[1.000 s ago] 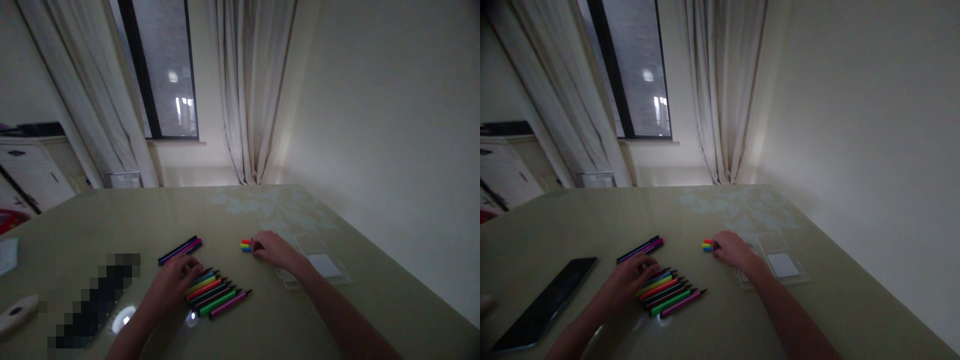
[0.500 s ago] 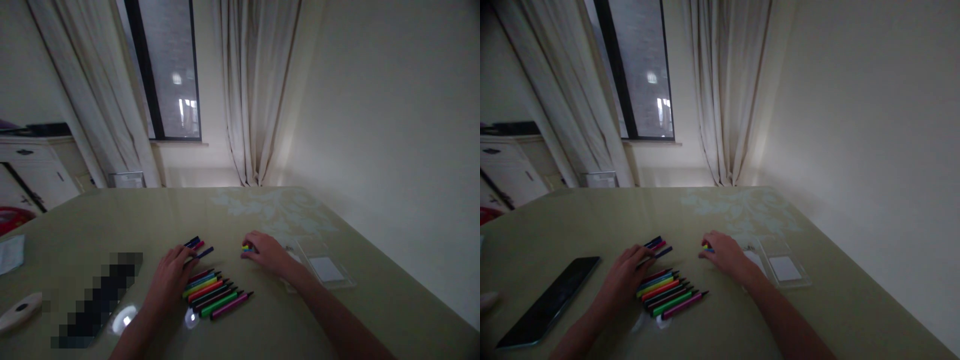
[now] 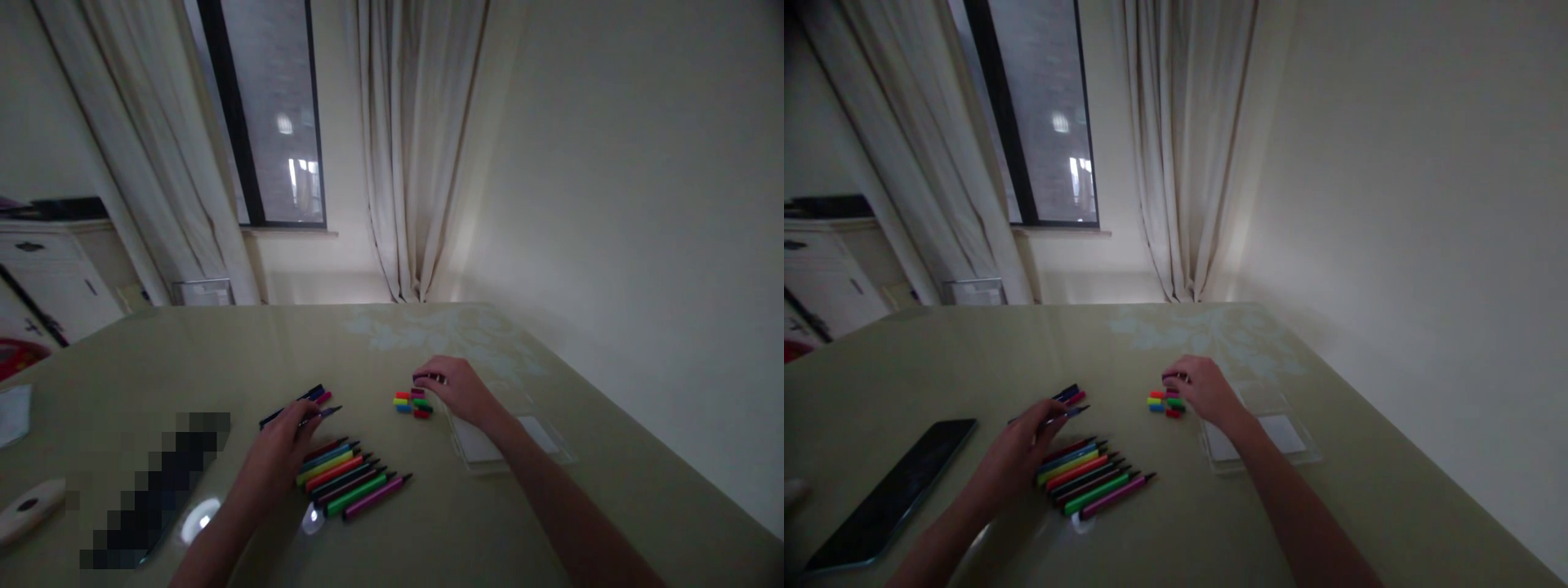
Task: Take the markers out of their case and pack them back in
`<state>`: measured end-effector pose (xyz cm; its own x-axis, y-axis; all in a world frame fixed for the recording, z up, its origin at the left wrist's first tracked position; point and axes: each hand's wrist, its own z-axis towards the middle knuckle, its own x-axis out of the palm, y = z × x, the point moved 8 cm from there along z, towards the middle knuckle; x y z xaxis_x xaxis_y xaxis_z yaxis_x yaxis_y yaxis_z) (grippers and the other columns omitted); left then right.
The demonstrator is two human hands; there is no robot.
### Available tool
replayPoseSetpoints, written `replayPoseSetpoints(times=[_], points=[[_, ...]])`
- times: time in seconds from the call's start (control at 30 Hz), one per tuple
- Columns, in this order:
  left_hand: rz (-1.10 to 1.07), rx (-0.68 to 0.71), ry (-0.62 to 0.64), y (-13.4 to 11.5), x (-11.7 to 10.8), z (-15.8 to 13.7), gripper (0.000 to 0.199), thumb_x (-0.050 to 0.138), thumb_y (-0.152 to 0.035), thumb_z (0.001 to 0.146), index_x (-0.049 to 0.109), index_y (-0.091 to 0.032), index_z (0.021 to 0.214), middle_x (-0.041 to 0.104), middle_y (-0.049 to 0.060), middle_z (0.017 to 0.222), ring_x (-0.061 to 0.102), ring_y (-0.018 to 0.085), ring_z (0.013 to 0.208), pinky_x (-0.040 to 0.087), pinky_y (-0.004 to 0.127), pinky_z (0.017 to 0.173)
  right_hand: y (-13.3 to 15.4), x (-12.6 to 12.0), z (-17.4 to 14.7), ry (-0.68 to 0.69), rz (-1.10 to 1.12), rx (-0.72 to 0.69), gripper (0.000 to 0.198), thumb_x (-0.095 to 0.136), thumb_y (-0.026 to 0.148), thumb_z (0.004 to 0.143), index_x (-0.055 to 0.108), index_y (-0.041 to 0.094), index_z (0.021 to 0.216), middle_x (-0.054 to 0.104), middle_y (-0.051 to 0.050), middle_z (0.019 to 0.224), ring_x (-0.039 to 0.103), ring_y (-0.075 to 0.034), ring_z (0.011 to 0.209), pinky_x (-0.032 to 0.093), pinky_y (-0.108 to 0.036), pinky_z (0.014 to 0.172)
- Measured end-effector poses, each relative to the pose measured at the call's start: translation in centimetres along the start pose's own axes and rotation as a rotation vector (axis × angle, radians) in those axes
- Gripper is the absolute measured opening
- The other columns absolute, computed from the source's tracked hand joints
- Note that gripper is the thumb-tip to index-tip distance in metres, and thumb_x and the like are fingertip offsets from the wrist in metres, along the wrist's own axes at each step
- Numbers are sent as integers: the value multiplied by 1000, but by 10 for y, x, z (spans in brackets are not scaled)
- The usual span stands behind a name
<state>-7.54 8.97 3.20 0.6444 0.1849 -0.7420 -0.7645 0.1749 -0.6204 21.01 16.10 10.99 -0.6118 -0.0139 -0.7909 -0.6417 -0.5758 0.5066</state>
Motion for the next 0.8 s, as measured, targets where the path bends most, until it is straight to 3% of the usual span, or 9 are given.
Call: replayPoseSetpoints(times=[0.2, 0.3, 0.5, 0.67, 0.8], points=[[86, -59, 150, 20, 3, -4, 30, 48, -44, 93, 70, -24, 92, 72, 6, 94, 68, 26, 87, 52, 37, 79, -5, 58, -9, 253, -175, 34, 7, 74, 17, 85, 77, 19, 91, 70, -5, 95, 63, -20, 89, 42, -27, 77], [42, -103, 219, 22, 6, -4, 37, 48, -51, 94, 71, -23, 92, 73, 5, 91, 69, 25, 86, 53, 37, 78, -6, 73, -13, 279, -207, 39, 7, 74, 18, 85, 72, 19, 91, 69, -4, 95, 62, -20, 89, 40, -27, 75], [223, -123, -76, 35, -13, -2, 38, 38, -43, 99, 67, -22, 111, 65, 9, 112, 66, 26, 100, 51, 39, 90, -10, 72, -12, 253, -192, 72, 5, 74, 19, 86, 70, 18, 89, 67, -4, 94, 61, -18, 87, 40, -26, 74], [347, -94, -78, 38, -13, -2, 32, 44, -41, 97, 69, -22, 94, 67, 9, 102, 63, 30, 100, 49, 45, 93, 3, 68, -10, 214, -142, 38, 10, 75, 26, 90, 72, 17, 95, 69, -6, 99, 64, -20, 91, 44, -28, 80], [211, 9, -88, 16, -9, 3, 29, 46, -43, 98, 69, -25, 96, 70, 7, 104, 63, 28, 101, 49, 43, 93, 32, 63, -11, 154, 26, -81, 41, 73, 37, 93, 65, 21, 131, 68, -8, 120, 66, -21, 100, 48, -31, 92]])
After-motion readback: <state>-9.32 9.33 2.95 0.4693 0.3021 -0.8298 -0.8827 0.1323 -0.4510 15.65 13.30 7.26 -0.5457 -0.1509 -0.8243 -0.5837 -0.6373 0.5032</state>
